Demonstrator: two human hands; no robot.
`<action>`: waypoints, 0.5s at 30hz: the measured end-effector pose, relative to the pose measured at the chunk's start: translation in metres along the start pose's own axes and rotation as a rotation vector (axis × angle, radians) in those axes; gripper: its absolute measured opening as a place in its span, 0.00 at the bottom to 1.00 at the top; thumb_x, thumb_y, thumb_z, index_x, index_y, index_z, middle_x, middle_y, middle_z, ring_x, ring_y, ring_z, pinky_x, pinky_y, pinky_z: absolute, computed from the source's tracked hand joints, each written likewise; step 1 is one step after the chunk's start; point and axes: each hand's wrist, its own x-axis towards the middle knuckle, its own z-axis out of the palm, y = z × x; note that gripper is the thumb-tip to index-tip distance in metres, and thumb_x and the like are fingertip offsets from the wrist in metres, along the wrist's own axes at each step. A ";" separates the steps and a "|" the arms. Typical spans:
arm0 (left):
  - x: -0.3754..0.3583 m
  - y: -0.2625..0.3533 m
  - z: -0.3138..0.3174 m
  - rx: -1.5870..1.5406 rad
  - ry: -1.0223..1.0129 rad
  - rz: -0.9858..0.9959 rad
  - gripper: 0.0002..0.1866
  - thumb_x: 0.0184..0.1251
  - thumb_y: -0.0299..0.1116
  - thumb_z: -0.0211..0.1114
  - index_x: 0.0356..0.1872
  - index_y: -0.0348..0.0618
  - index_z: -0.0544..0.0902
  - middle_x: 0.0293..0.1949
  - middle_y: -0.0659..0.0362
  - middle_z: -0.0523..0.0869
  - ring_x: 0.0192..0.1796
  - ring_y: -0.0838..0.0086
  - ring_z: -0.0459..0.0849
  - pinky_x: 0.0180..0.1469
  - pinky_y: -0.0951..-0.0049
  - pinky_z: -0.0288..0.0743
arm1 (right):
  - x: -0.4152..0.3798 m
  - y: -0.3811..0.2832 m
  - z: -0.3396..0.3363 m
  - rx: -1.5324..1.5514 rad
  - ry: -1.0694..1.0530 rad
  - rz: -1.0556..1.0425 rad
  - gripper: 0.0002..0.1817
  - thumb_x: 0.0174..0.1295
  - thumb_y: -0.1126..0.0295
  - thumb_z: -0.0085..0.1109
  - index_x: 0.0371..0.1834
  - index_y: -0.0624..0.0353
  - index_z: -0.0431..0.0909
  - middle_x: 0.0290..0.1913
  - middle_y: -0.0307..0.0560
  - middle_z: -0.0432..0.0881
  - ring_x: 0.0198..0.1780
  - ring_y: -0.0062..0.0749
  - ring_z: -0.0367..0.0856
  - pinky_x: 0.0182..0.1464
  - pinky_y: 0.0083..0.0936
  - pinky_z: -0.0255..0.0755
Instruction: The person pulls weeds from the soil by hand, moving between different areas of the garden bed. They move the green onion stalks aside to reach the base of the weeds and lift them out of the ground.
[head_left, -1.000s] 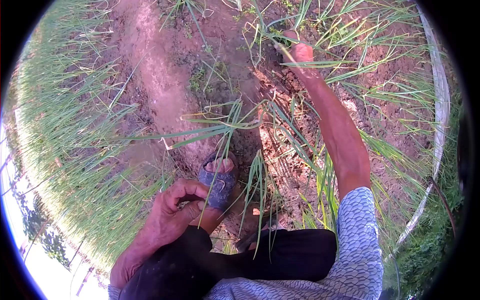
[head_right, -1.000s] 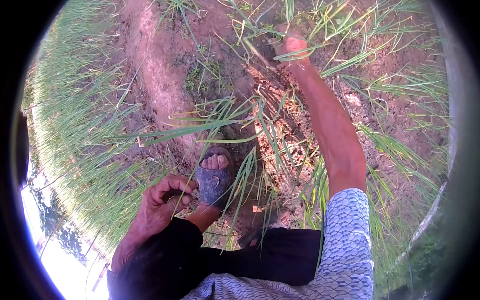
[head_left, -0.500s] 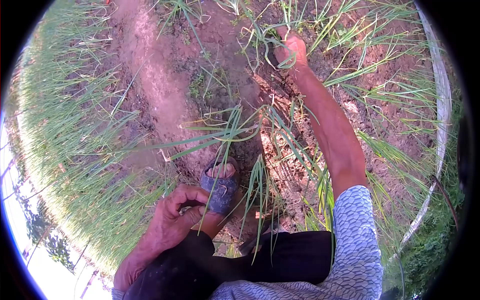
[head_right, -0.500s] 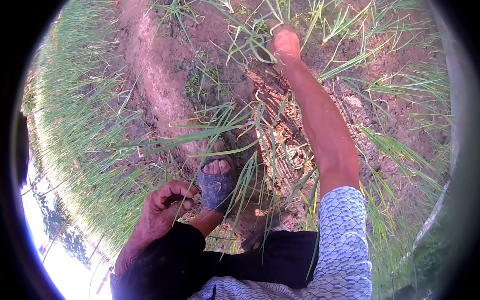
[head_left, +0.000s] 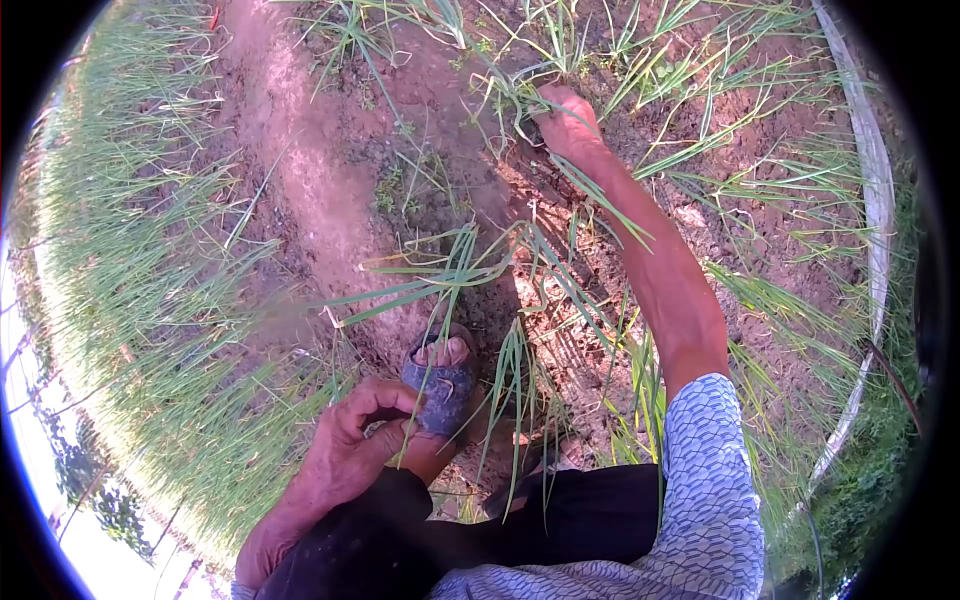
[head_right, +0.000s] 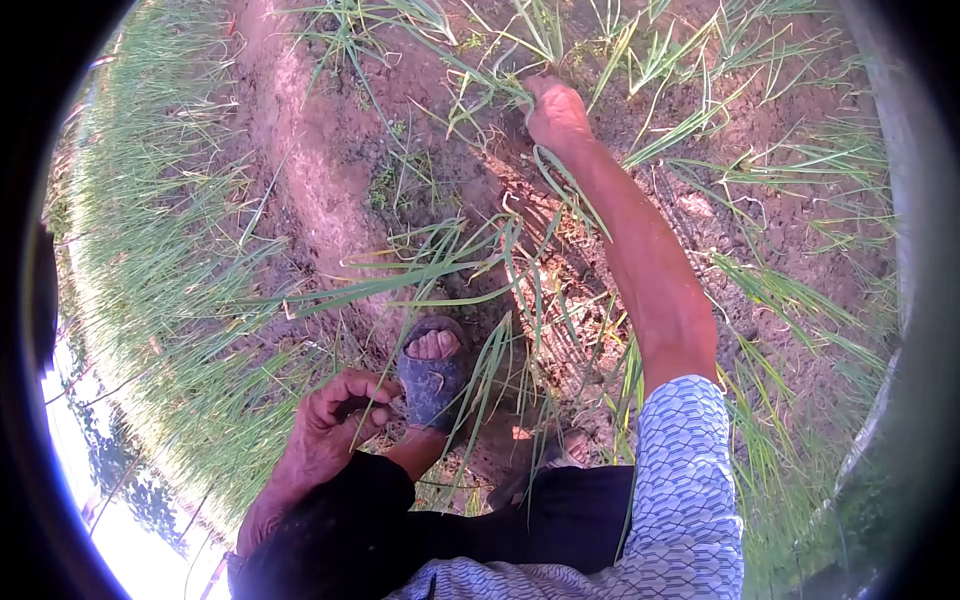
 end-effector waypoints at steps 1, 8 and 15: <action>-0.001 0.000 0.000 -0.005 0.003 -0.019 0.09 0.65 0.20 0.65 0.45 0.41 0.80 0.50 0.57 0.83 0.52 0.77 0.81 0.56 0.74 0.74 | -0.008 0.000 -0.007 0.010 -0.042 0.069 0.12 0.58 0.67 0.61 0.43 0.58 0.79 0.44 0.61 0.82 0.47 0.56 0.81 0.51 0.42 0.76; 0.001 0.001 0.001 0.026 0.006 -0.005 0.09 0.65 0.21 0.66 0.45 0.40 0.80 0.49 0.59 0.83 0.51 0.77 0.81 0.55 0.74 0.74 | 0.005 -0.012 -0.058 0.113 0.125 0.532 0.12 0.53 0.74 0.61 0.41 0.67 0.78 0.37 0.63 0.84 0.43 0.58 0.84 0.48 0.42 0.77; -0.001 0.000 0.001 0.025 0.001 0.008 0.09 0.65 0.20 0.66 0.44 0.41 0.80 0.49 0.58 0.83 0.52 0.76 0.81 0.56 0.74 0.75 | 0.027 0.011 -0.054 -0.279 -0.111 0.346 0.10 0.52 0.73 0.59 0.37 0.64 0.83 0.41 0.61 0.85 0.45 0.52 0.84 0.47 0.38 0.78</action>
